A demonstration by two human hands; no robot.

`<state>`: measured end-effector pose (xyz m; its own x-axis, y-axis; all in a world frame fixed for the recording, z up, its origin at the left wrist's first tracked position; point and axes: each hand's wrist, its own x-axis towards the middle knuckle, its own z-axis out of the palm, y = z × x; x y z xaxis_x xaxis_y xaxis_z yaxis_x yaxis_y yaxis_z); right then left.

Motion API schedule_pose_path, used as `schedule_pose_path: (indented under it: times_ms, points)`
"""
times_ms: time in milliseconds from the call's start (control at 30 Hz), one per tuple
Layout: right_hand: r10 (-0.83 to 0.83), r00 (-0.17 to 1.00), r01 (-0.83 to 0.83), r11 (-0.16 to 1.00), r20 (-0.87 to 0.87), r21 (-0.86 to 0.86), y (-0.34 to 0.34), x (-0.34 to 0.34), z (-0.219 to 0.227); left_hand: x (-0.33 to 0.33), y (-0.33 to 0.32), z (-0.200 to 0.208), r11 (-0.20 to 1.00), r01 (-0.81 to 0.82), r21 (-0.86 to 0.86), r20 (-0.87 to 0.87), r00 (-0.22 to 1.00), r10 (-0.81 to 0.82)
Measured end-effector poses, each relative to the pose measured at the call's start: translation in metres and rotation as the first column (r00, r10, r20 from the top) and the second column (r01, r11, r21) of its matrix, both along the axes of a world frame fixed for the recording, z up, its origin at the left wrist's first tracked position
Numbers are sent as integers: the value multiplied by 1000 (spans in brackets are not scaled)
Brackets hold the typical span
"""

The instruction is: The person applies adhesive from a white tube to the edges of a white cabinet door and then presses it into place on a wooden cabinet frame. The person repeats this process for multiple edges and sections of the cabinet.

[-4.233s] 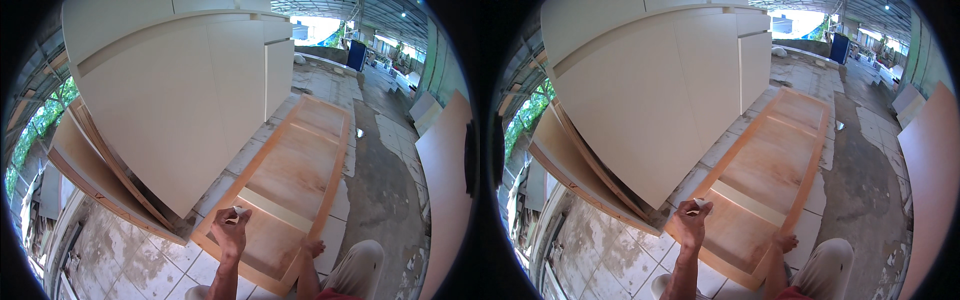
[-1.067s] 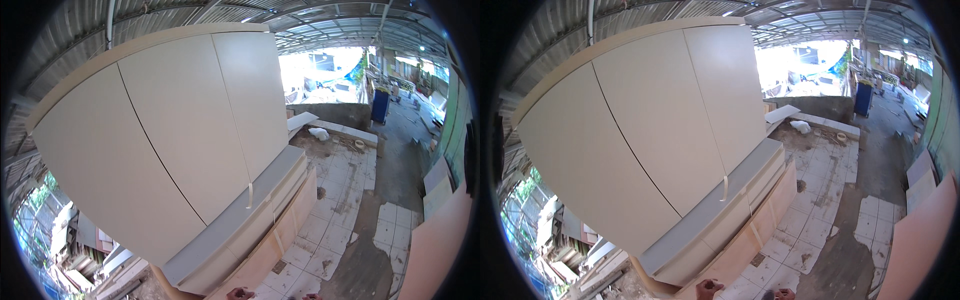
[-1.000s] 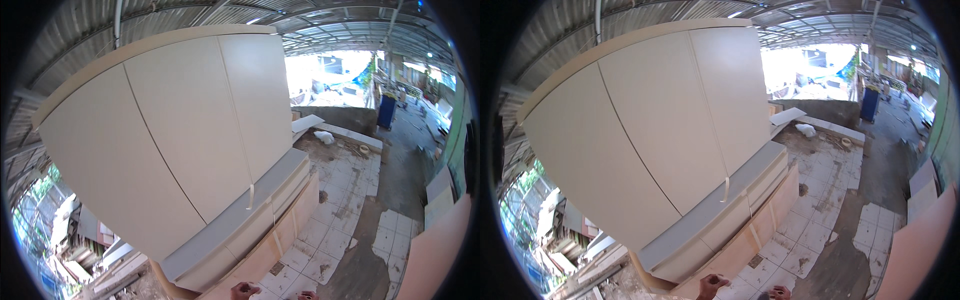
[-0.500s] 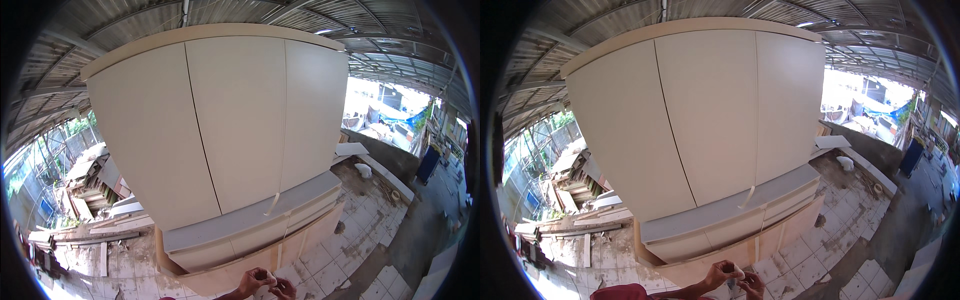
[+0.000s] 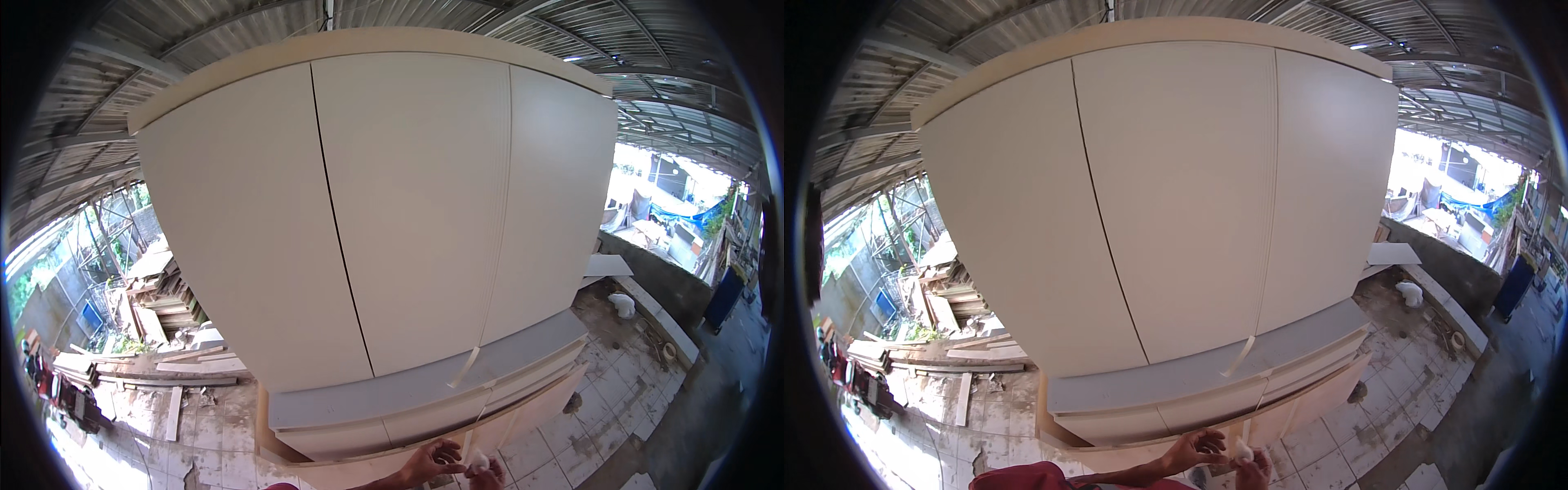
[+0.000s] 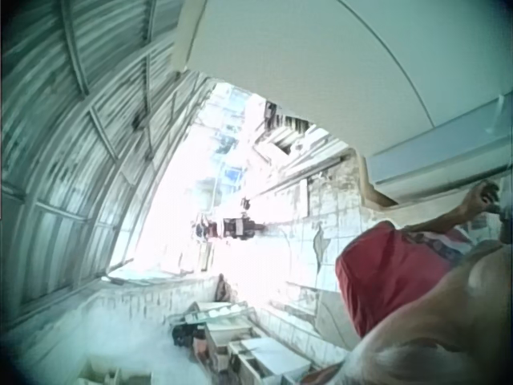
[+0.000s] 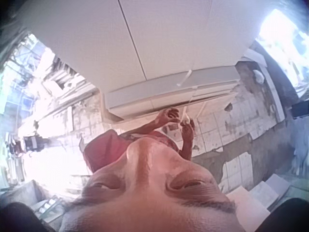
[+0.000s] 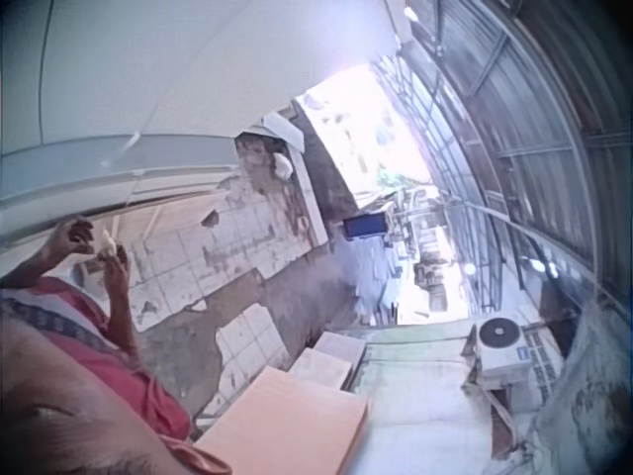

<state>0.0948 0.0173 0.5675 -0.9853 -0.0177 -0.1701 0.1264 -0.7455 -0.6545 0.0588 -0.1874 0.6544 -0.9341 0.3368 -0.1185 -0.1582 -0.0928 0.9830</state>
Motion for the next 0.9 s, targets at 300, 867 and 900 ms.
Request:
schedule_pose_path:
  times_ms: [300,867,900]
  points:
    - [-99,992,60,913,-75,-404,32,-81,35,-62,-37,0,975,-68,-209,-110,993,46]
    - [14,1000,-7,957,23,-289,74,-161,49,-197,-240,535,388,-871,302,-942,-336,-21]
    - [29,999,-18,943,27,-332,75,-164,48,-198,-230,548,331,-906,264,-945,-312,-101]
